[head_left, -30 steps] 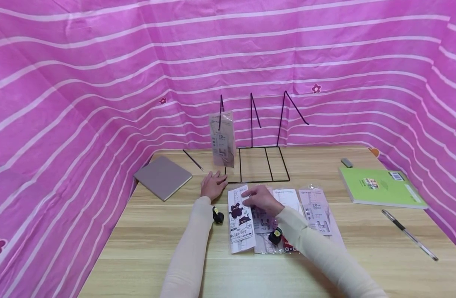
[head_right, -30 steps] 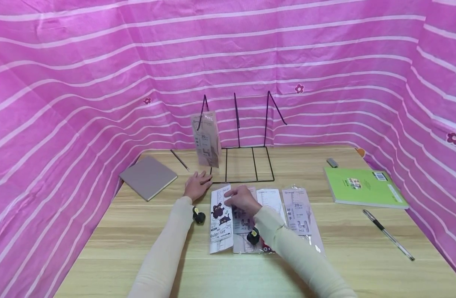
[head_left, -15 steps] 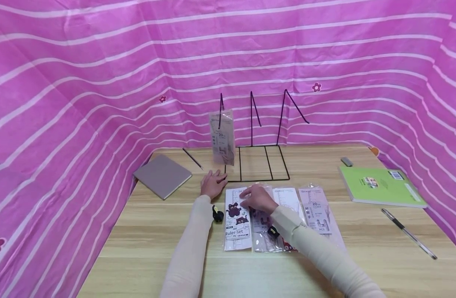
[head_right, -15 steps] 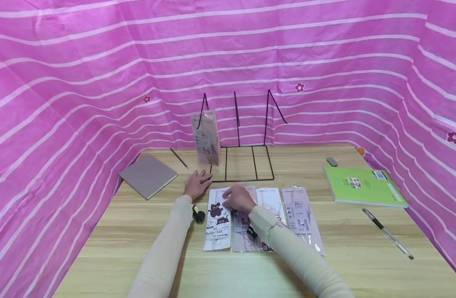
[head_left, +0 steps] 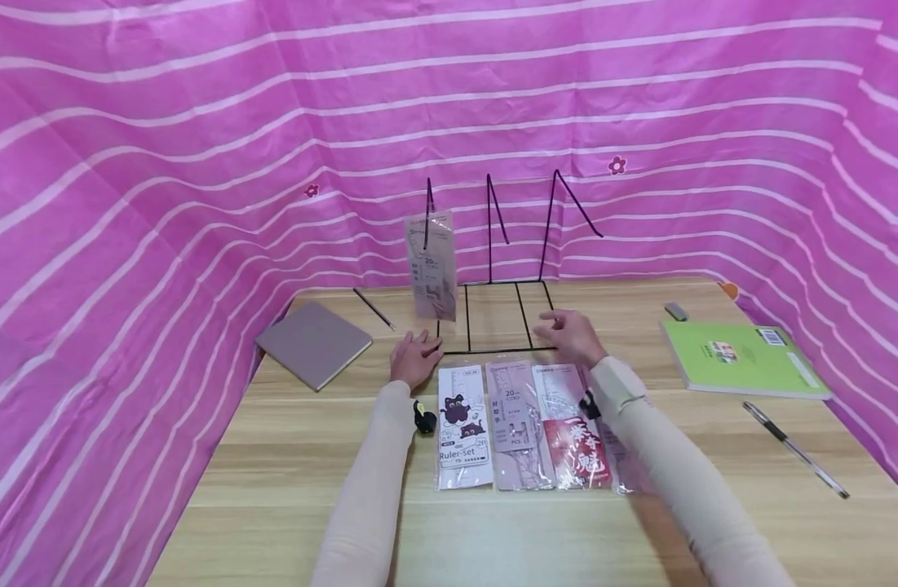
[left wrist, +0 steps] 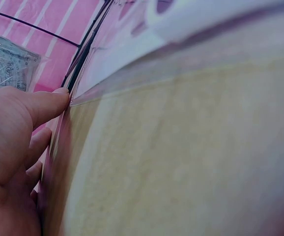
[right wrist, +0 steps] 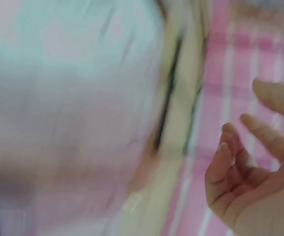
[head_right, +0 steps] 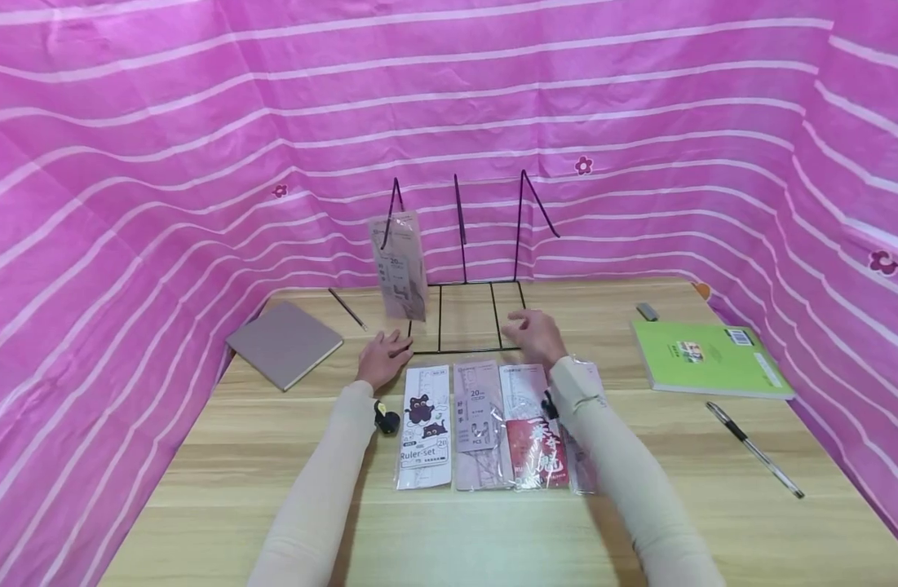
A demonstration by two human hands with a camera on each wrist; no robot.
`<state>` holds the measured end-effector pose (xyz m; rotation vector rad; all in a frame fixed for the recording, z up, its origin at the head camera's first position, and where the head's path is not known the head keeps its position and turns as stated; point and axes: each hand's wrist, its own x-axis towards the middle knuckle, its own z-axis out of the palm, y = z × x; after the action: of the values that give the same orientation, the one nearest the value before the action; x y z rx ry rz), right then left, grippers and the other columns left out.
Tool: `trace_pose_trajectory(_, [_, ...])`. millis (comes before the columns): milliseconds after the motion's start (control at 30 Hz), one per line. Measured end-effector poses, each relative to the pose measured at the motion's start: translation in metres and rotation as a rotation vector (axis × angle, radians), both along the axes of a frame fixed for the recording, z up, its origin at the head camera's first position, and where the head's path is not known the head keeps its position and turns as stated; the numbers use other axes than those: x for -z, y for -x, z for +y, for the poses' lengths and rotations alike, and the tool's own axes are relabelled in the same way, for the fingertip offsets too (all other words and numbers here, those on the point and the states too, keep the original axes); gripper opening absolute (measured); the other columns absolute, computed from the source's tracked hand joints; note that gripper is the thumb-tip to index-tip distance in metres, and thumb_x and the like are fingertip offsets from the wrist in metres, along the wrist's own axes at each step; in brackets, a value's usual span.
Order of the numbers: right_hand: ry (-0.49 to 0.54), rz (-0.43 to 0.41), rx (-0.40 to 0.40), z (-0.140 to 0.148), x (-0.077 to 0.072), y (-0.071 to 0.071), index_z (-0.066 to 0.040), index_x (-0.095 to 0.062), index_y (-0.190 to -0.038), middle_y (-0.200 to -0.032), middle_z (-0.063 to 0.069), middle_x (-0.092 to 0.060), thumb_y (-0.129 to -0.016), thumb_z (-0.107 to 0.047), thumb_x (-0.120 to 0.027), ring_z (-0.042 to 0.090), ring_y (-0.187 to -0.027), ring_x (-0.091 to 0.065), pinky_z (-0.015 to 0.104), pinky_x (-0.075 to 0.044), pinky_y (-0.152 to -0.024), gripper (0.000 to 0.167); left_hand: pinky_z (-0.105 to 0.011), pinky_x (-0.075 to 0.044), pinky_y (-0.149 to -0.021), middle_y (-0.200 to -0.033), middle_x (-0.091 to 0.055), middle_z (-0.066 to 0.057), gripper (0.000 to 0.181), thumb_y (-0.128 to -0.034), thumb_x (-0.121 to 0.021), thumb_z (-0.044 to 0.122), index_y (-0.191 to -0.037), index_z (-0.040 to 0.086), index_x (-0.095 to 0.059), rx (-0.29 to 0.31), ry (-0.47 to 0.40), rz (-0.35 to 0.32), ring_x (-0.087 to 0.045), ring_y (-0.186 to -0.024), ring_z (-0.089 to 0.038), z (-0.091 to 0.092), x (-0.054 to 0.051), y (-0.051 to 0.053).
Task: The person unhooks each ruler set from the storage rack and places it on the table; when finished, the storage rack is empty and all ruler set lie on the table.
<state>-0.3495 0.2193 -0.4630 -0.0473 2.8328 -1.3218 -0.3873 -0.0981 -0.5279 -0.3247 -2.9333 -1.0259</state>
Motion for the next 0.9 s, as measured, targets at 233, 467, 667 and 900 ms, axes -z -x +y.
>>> trace_pose_trajectory(233, [0.036, -0.051, -0.056, 0.050, 0.027, 0.016, 0.004, -0.051, -0.142, -0.119, 0.034, -0.065, -0.093, -0.018, -0.073, 0.026, -0.091, -0.063, 0.026, -0.051, -0.061, 0.059, -0.054, -0.008, -0.125, -0.158, -0.040, -0.008, 0.040, -0.0998, -0.061, 0.032, -0.137, 0.019, -0.063, -0.002, -0.003, -0.001, -0.019, -0.153, -0.038, 0.001, -0.001, -0.002])
trace_pose_trajectory(467, [-0.003, -0.091, -0.092, 0.055, 0.030, 0.014, 0.006, -0.050, -0.142, -0.137, 0.036, -0.052, -0.092, -0.016, -0.074, 0.048, -0.125, -0.055, 0.043, -0.053, -0.097, 0.060, -0.054, -0.008, -0.125, -0.158, -0.040, -0.009, 0.040, -0.1005, -0.059, 0.031, -0.138, 0.018, -0.062, 0.007, -0.005, -0.002, -0.019, -0.153, -0.039, 0.003, -0.003, -0.006])
trace_pose_trajectory(667, [-0.064, -0.095, -0.097, 0.053, 0.032, 0.016, 0.003, -0.050, -0.143, -0.137, 0.035, -0.052, -0.093, -0.018, -0.073, 0.046, -0.126, -0.055, 0.046, -0.052, -0.098, 0.059, -0.057, -0.011, -0.124, -0.157, -0.041, -0.012, 0.040, -0.1008, -0.059, 0.030, -0.138, 0.016, -0.062, 0.018, -0.005, 0.020, -0.021, -0.152, -0.042, 0.000, -0.003, -0.006])
trace_pose_trajectory(900, [-0.096, -0.061, -0.104, 0.055, 0.034, 0.020, 0.002, -0.052, -0.142, -0.133, 0.036, -0.056, -0.092, -0.019, -0.075, 0.039, -0.114, -0.061, 0.043, -0.053, -0.092, 0.059, -0.056, -0.012, -0.124, -0.157, -0.041, -0.012, 0.043, -0.1020, -0.059, 0.029, -0.143, 0.016, -0.056, 0.004, -0.154, -0.038, -0.024, -0.151, -0.040, -0.010, -0.006, -0.001])
